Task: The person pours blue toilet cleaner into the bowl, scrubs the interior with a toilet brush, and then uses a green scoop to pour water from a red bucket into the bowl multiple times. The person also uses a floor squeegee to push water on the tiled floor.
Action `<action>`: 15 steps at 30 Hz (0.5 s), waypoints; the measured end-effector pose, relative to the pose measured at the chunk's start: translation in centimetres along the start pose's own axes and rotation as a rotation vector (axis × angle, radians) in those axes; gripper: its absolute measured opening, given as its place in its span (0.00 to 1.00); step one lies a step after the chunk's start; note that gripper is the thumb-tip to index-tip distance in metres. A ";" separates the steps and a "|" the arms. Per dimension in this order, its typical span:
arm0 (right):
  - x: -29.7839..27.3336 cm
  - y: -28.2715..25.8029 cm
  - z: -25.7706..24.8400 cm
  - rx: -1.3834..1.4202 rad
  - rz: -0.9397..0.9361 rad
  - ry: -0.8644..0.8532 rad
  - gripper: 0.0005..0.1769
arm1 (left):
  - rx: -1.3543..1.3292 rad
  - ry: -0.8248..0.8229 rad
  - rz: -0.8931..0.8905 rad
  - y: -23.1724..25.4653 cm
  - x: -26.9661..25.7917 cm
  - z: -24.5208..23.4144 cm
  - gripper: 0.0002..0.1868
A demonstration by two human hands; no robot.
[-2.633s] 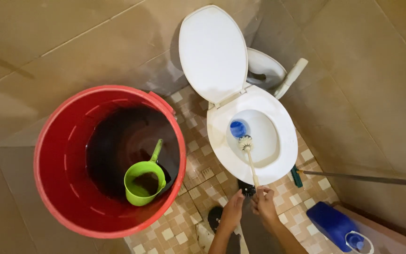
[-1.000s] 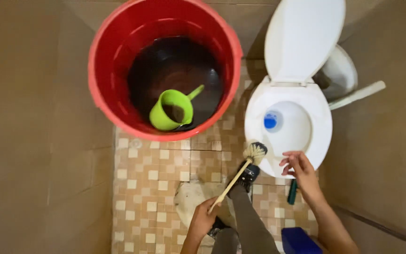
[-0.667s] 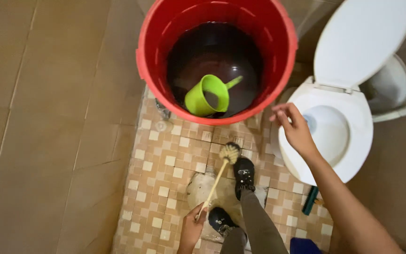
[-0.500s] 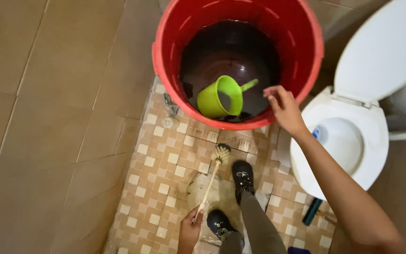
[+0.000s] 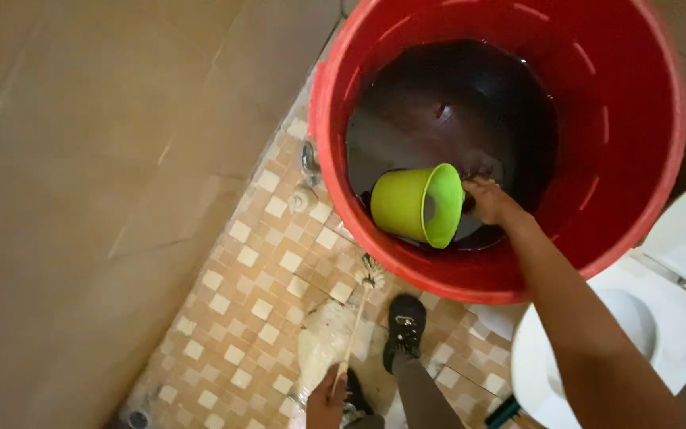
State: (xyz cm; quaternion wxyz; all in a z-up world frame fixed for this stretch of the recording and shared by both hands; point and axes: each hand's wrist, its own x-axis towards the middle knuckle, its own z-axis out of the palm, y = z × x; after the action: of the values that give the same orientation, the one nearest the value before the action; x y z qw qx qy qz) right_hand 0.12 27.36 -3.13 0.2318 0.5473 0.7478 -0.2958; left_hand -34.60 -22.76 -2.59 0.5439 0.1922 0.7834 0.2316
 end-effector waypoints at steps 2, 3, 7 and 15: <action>-1.0 -1.1 -3.2 0.014 -0.074 -0.137 0.28 | -0.210 -0.079 -0.075 2.4 0.4 0.0 0.23; -0.9 -0.3 -3.9 0.010 -0.079 -0.142 0.28 | -0.215 -0.074 -0.080 2.1 0.5 0.2 0.23; -4.7 -0.1 -8.2 -0.382 -0.282 0.021 0.33 | 0.007 -0.048 -0.243 2.8 -0.5 0.0 0.23; -7.2 -7.2 -5.8 -0.662 0.183 -0.047 0.39 | -0.103 -0.018 0.000 2.7 0.9 0.1 0.22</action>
State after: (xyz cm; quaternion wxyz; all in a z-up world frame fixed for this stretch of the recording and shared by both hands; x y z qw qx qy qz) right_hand -4.79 24.85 7.18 0.4394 0.5002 0.7456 -0.0277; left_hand -34.69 -20.06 -1.76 0.5601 0.1662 0.7654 0.2698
